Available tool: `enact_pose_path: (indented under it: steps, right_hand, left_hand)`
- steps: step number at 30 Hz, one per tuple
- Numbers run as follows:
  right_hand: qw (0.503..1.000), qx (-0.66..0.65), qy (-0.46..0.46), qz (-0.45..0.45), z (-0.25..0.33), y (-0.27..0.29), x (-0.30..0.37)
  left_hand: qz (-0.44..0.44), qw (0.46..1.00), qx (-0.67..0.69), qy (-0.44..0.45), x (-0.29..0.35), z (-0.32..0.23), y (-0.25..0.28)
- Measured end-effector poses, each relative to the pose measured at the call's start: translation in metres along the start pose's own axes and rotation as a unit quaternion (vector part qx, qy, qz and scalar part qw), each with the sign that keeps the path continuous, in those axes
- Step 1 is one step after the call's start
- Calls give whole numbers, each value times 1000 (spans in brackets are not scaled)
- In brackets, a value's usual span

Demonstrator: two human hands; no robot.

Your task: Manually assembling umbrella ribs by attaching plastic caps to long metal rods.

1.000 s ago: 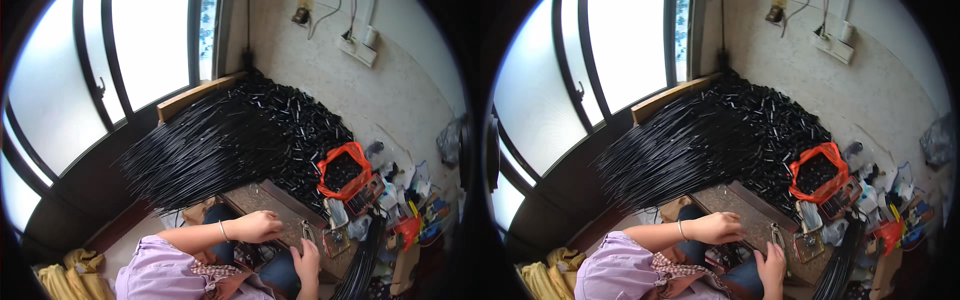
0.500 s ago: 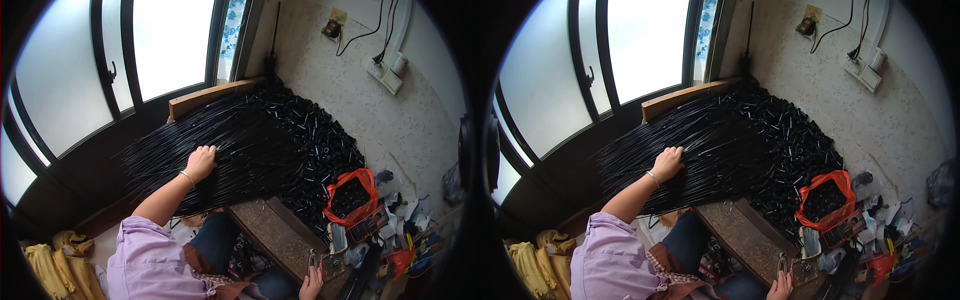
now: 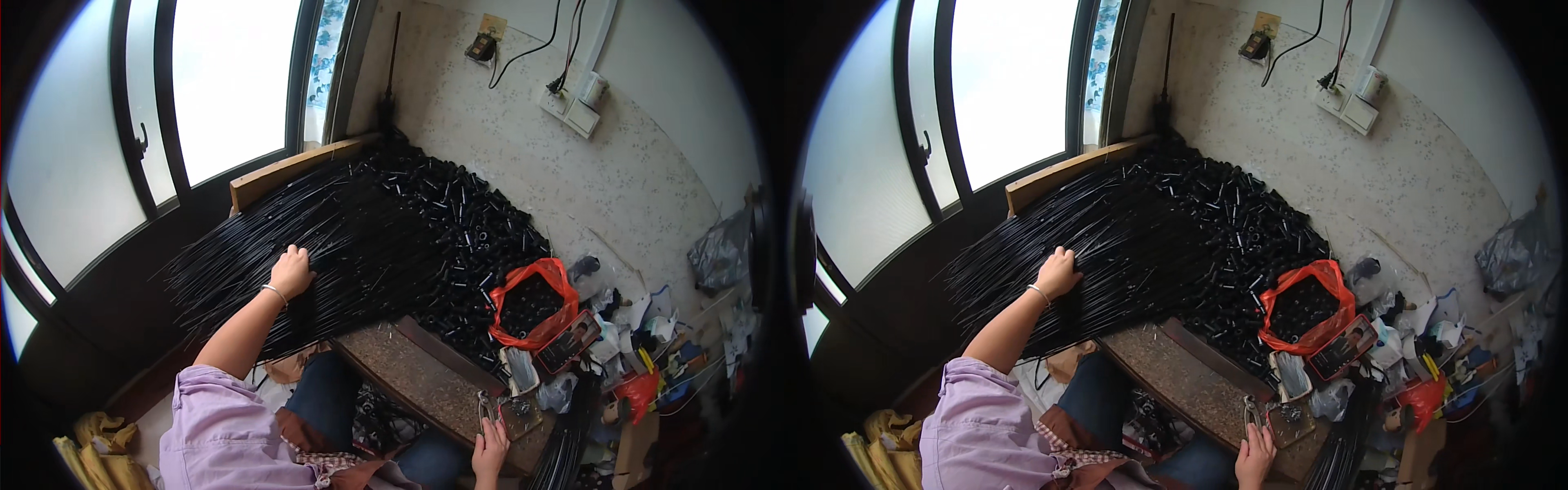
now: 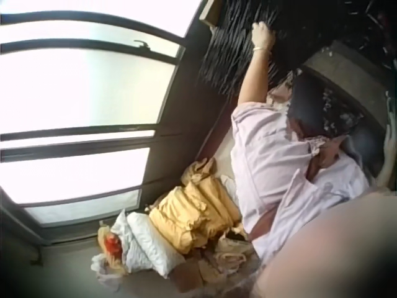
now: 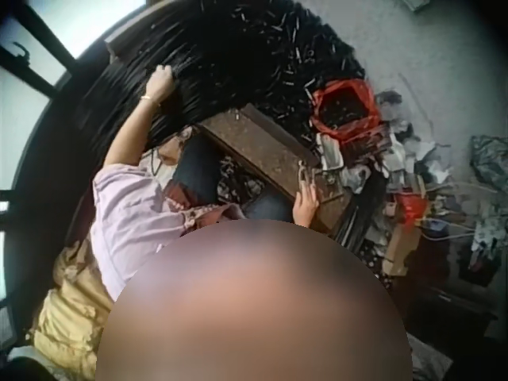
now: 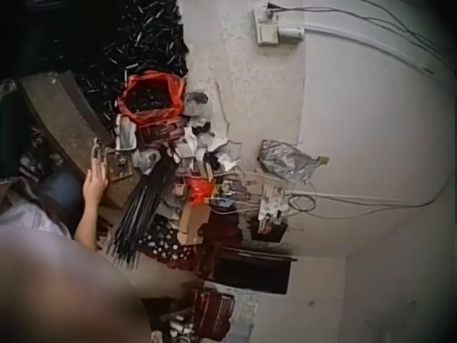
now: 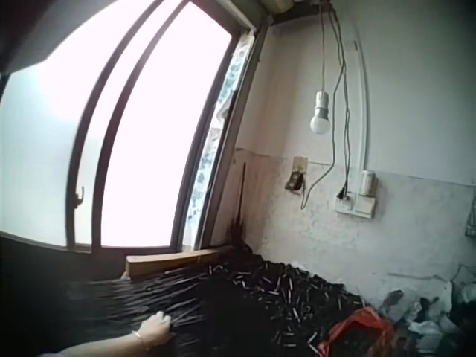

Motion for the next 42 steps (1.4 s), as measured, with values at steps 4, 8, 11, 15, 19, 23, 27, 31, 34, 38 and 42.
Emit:
enact_pose_path:
  steps: [4, 8, 11, 15, 19, 23, 27, 31, 34, 38, 42]
  right_hand:
    - [999, 11, -29, -27, 0, 4, -1]
    - [999, 3, -26, -26, 3, 5, -8]
    - [999, -10, -21, -29, -2, 5, -4]
    - [999, -31, -22, -38, -3, 7, -4]
    - [999, -23, -25, -38, -5, 8, -1]
    - [999, -33, -24, -36, 3, 6, -5]
    - [999, -13, -28, -42, -2, 7, 0]
    - [996, -64, -42, -48, -5, 4, 0]
    - [996, -67, -46, -48, -8, 6, 0]
    - [995, -68, -46, -51, -13, 11, 1]
    - [997, -61, -32, -46, -8, 13, -2]
  left_hand:
    - [-4, 998, -37, -54, -9, -5, -4]
    - [-61, 998, -22, -26, -13, 10, -15]
    - [15, 997, -59, -53, -8, 22, -20]
    - [-129, 989, -19, -65, -28, 9, 0]
    - [173, 947, 223, 151, -54, -37, 57]
    - [195, 867, 437, 137, -86, -67, 93]
    - [123, 811, 561, 113, -91, -175, 128]
    - [127, 803, 576, 78, -95, -222, 142]
    - [147, 735, 650, 121, -74, -252, 132]
    - [129, 671, 713, 155, -33, -273, 104]
    - [139, 655, 739, 79, 9, -266, 65]
Point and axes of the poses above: each hand's wrist, its own x-axis away from the middle knuckle, its own y-axis out of the back of the hand, z = x × y, the point moved 1 cm from there along -x, towards the middle knuckle, and after that the axes turned 14 degrees about -z, right-handed, at the moved point
